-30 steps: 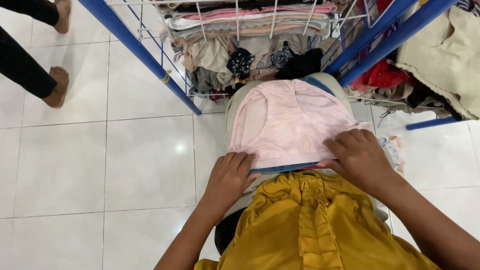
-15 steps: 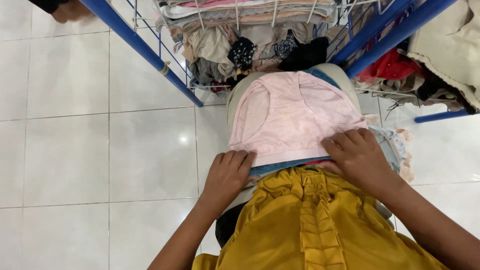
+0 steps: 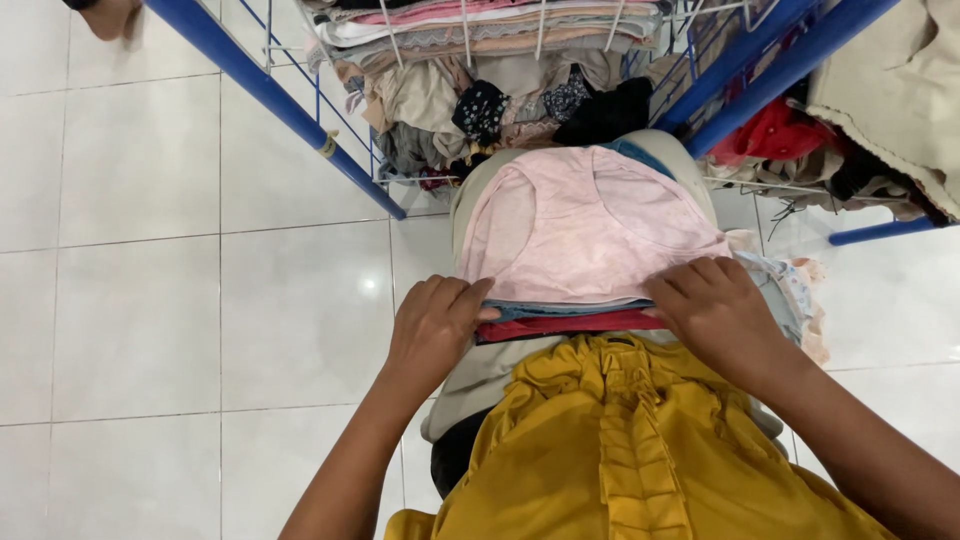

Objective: Sorting and organizing various pieces of underwear on a retail display rack.

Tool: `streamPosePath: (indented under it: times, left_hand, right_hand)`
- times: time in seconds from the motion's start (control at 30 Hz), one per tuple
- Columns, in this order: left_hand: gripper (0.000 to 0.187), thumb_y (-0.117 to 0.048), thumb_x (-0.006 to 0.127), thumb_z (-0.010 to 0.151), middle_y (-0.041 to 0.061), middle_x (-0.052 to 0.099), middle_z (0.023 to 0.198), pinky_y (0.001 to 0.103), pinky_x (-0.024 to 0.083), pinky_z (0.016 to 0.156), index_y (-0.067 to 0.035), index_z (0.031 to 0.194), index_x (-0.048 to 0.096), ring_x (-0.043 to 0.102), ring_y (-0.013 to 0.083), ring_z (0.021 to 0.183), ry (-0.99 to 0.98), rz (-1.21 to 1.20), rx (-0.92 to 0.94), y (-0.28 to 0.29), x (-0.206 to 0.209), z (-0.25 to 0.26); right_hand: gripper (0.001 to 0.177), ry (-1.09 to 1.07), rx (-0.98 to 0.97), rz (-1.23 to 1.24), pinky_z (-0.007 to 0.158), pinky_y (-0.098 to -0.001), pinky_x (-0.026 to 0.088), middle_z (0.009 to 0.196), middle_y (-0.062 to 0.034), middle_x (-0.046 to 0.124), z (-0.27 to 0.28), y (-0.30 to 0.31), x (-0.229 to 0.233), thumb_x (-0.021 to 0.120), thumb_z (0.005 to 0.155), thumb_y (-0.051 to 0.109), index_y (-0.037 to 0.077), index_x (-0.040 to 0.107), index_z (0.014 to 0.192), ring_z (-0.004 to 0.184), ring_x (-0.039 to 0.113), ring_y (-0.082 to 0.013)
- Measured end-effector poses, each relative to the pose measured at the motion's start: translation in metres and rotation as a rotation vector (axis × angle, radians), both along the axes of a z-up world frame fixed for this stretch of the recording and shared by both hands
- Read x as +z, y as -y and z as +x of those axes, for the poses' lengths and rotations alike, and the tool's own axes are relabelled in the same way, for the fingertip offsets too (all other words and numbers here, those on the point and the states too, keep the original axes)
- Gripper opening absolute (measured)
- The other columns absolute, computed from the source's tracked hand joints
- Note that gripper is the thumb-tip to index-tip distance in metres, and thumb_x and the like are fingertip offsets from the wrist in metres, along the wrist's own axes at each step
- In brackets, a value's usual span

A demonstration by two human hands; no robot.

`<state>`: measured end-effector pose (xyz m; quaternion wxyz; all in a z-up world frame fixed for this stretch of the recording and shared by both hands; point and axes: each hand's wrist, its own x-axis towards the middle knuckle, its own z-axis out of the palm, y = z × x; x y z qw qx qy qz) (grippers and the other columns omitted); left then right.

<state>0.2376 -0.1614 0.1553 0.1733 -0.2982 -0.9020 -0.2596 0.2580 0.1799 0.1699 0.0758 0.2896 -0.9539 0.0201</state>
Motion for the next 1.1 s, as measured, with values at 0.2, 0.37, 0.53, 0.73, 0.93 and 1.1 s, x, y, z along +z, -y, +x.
streamPosePath:
  times: [0.2, 0.37, 0.53, 0.73, 0.93, 1.1]
  left_hand:
    - [0.037, -0.021, 0.082, 0.08, 0.008, 0.063, 0.088, 0.038, 0.051, 0.074, 0.0, 0.109, 0.073, 0.061, 0.0254, 0.082, -0.165, -0.094, -0.172, 0.009, 0.024, -0.017]
    - [0.026, -0.019, 0.08, 0.083, 0.009, 0.064, 0.093, 0.038, 0.053, 0.079, -0.001, 0.1, 0.069, 0.063, 0.0255, 0.087, -0.244, -0.182, -0.187, 0.014, 0.039, -0.046]
    - [0.024, -0.018, 0.077, 0.087, 0.012, 0.065, 0.096, 0.038, 0.052, 0.078, -0.001, 0.102, 0.07, 0.063, 0.0274, 0.088, -0.404, -0.228, -0.115, 0.005, 0.088, -0.079]
    - [0.018, -0.005, 0.073, 0.093, 0.011, 0.065, 0.101, 0.039, 0.053, 0.08, 0.002, 0.11, 0.07, 0.063, 0.0256, 0.092, -0.61, -0.147, -0.036, 0.002, 0.083, -0.04]
    - [0.027, -0.011, 0.072, 0.086, 0.012, 0.068, 0.106, 0.04, 0.055, 0.085, -0.001, 0.111, 0.07, 0.065, 0.0261, 0.095, -0.132, -0.205, -0.161, 0.008, -0.052, 0.031]
    - [0.043, -0.037, 0.079, 0.081, 0.014, 0.066, 0.108, 0.046, 0.047, 0.091, -0.003, 0.106, 0.069, 0.06, 0.0339, 0.102, 0.134, 0.146, -0.078, 0.009, -0.039, 0.038]
  right_hand:
    - [0.019, 0.002, -0.085, -0.054, 0.089, -0.0443, 0.051, 0.097, -0.0108, 0.071, -0.013, -0.016, 0.011, 0.071, 0.082, 0.015, 0.006, 0.074, 0.099, 0.098, 0.066, -0.0309]
    - [0.021, -0.053, -0.11, -0.042, 0.087, -0.0442, 0.053, 0.098, -0.0125, 0.073, -0.029, -0.02, 0.037, 0.07, 0.083, 0.013, 0.005, 0.074, 0.102, 0.098, 0.068, -0.0308]
    - [0.016, -0.052, -0.192, 0.073, 0.08, -0.0437, 0.053, 0.093, -0.0141, 0.073, -0.051, -0.029, 0.07, 0.073, 0.093, 0.019, 0.005, 0.075, 0.102, 0.09, 0.067, -0.0306]
    - [0.01, -0.52, -0.133, 0.066, 0.089, -0.0405, 0.053, 0.109, -0.0128, 0.074, -0.023, -0.033, 0.089, 0.072, 0.106, 0.007, 0.001, 0.073, 0.113, 0.099, 0.066, -0.0278]
    - [0.021, 0.038, -0.11, -0.043, 0.091, -0.0449, 0.054, 0.1, -0.013, 0.078, 0.026, -0.044, -0.023, 0.079, 0.08, 0.024, 0.008, 0.077, 0.093, 0.097, 0.07, -0.0275]
    - [0.041, 0.246, -0.175, -0.317, 0.094, -0.044, 0.056, 0.112, -0.0075, 0.073, 0.02, -0.059, 0.004, 0.08, 0.074, 0.036, 0.011, 0.074, 0.106, 0.114, 0.066, -0.029]
